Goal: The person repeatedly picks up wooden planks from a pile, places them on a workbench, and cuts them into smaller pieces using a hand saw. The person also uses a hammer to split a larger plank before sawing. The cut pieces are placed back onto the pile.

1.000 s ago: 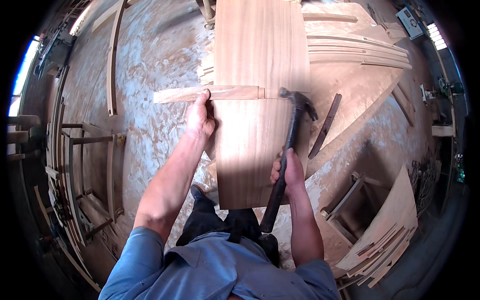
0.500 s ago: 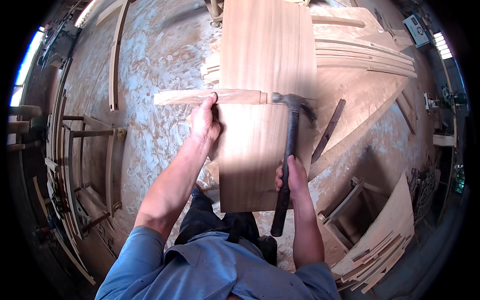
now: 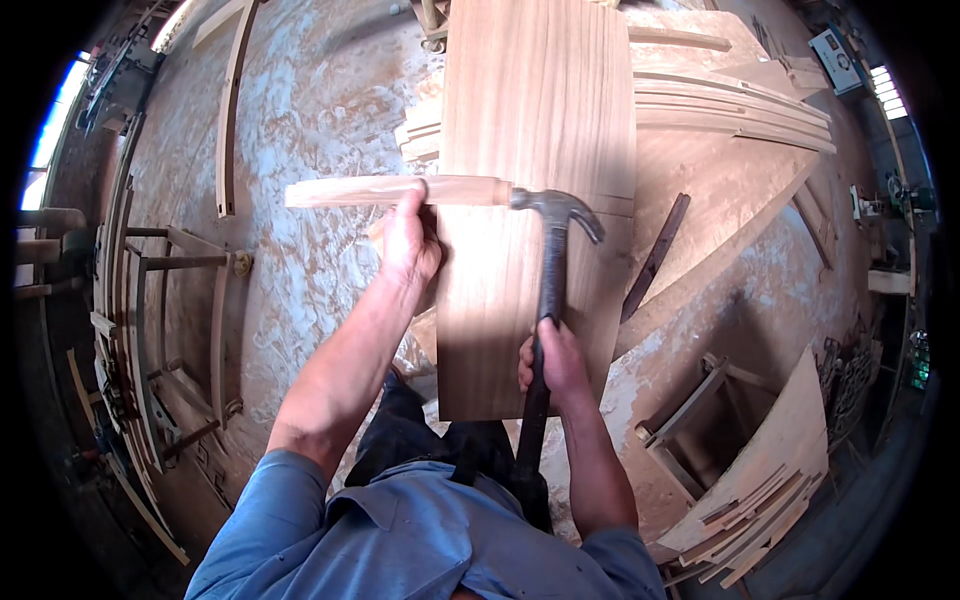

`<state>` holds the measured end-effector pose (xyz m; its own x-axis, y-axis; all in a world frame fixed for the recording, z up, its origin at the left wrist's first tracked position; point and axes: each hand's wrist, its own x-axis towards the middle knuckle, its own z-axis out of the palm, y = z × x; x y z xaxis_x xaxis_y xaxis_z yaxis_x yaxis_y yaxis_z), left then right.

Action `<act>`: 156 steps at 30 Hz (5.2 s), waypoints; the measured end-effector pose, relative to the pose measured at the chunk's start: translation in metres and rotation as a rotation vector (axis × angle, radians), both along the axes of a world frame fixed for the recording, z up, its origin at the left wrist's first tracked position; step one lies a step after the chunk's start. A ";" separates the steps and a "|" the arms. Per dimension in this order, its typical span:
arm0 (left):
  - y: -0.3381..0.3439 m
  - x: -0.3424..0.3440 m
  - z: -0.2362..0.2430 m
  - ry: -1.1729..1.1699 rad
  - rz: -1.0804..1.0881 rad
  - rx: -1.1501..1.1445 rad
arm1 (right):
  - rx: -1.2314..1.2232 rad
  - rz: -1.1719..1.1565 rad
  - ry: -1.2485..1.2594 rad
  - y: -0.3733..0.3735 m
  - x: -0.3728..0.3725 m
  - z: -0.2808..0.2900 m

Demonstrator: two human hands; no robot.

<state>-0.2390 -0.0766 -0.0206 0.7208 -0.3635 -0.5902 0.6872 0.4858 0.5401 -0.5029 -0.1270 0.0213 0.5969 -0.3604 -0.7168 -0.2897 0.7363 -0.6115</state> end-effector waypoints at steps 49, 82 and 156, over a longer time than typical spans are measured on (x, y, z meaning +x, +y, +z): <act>0.219 -0.012 0.075 -0.324 -0.393 0.587 | -1.023 -0.106 0.933 -0.232 -0.065 -0.083; 0.634 0.067 0.080 -0.265 0.076 0.190 | -0.669 1.164 -0.465 0.536 0.297 0.046; 1.097 0.473 0.154 -0.363 0.439 0.428 | -0.060 1.360 -0.299 0.874 0.750 0.091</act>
